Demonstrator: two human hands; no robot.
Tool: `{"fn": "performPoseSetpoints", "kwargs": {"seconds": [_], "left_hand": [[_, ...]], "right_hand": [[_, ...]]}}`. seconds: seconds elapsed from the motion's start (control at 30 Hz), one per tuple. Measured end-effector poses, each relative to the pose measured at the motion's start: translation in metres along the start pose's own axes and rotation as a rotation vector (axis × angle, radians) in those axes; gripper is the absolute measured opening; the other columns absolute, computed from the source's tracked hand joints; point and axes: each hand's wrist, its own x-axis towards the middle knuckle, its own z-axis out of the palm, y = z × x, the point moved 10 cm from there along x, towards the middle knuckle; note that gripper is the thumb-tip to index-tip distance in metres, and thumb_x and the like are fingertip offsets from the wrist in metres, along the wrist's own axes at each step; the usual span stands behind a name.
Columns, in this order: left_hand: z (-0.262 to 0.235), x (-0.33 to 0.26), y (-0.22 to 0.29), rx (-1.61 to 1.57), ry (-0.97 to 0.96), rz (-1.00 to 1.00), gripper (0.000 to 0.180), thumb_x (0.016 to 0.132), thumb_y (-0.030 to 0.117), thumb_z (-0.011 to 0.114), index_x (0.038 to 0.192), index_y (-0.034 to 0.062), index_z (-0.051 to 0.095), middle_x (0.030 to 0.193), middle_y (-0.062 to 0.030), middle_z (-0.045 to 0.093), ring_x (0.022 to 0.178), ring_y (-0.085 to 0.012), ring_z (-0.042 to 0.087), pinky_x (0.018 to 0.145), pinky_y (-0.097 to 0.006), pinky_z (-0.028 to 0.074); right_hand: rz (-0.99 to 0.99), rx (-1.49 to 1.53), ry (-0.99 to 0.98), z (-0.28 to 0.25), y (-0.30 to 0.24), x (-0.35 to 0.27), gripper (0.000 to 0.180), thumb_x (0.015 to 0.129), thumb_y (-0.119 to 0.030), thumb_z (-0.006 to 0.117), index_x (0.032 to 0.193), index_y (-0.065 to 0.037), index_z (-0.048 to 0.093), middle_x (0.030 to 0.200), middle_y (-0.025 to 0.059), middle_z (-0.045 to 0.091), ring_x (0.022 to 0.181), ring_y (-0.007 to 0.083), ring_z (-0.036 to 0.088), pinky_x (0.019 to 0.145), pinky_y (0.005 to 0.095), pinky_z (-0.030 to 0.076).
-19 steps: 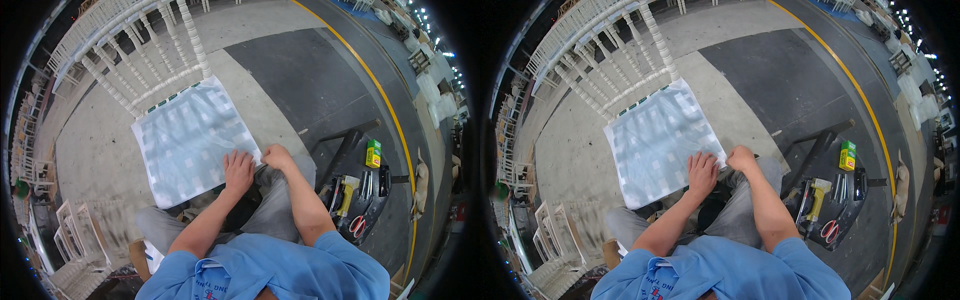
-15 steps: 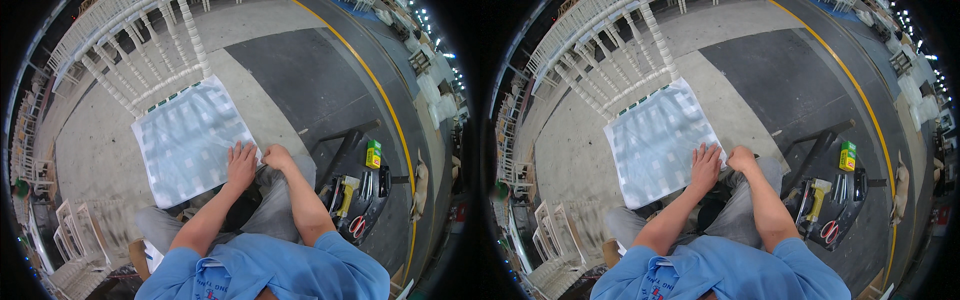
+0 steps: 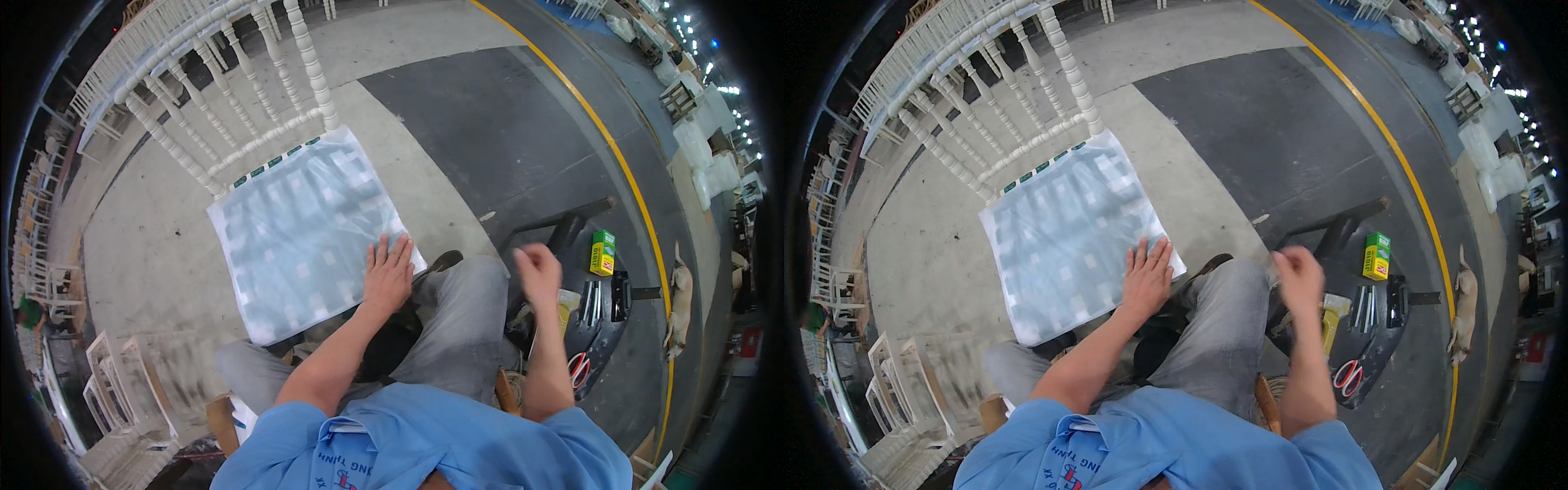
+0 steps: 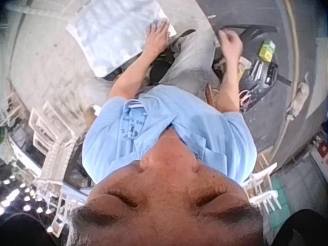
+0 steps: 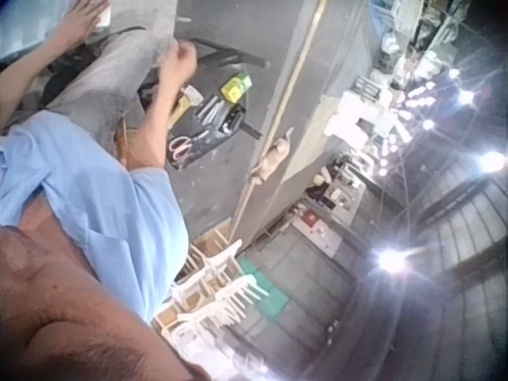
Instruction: The person weaves green straps into a white chair seat frame using a staple gun to secure the ends. They then place a white protective sheet over the woven seat and staple it in place.
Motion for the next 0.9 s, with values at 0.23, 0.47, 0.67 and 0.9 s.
{"fn": "performPoseSetpoints", "kwargs": {"seconds": [0.23,0.47,0.67,0.9], "left_hand": [[-0.005,0.009,0.009,-0.046,0.009,0.034,0.056,0.105,0.033,0.052,0.157,0.0127,0.046,0.167,-0.0041,0.037,0.155,-0.0390,0.029,0.126,-0.059,0.021],[-0.008,0.006,0.003,-0.051,0.001,0.029,0.057,0.105,0.034,0.053,0.158,0.0136,0.045,0.167,-0.0038,0.037,0.154,-0.0403,0.029,0.125,-0.060,0.022],[-0.008,0.005,0.000,-0.065,-0.023,-0.010,0.060,0.104,0.037,0.053,0.160,0.0156,0.042,0.168,-0.0013,0.036,0.156,-0.0408,0.025,0.126,-0.062,0.017],[-0.009,0.002,-0.010,-0.098,0.013,-0.048,0.065,0.101,0.039,0.056,0.160,0.0157,0.041,0.168,-0.0007,0.035,0.157,-0.0411,0.022,0.127,-0.063,0.015]], "right_hand": [[0.662,-0.602,-0.085,-0.184,0.165,-0.093,0.028,0.090,-0.022,0.080,0.101,0.002,0.071,0.087,0.0093,0.073,0.079,0.0190,0.071,0.070,0.0341,0.056],[0.729,-0.096,-0.101,-0.139,0.170,-0.096,0.036,0.080,-0.007,0.084,0.109,0.005,0.067,0.088,0.0068,0.069,0.073,0.0186,0.067,0.065,0.0323,0.054],[0.443,0.158,-0.041,-0.113,0.114,-0.069,0.045,0.070,-0.004,0.082,0.110,0.000,0.062,0.089,0.0073,0.067,0.071,0.0178,0.063,0.063,0.0326,0.051],[0.015,-0.033,-0.678,0.006,-0.088,0.014,0.066,0.081,-0.012,0.089,0.139,0.000,0.060,0.128,0.0083,0.070,0.116,0.0192,0.065,0.106,0.0356,0.049]]}}
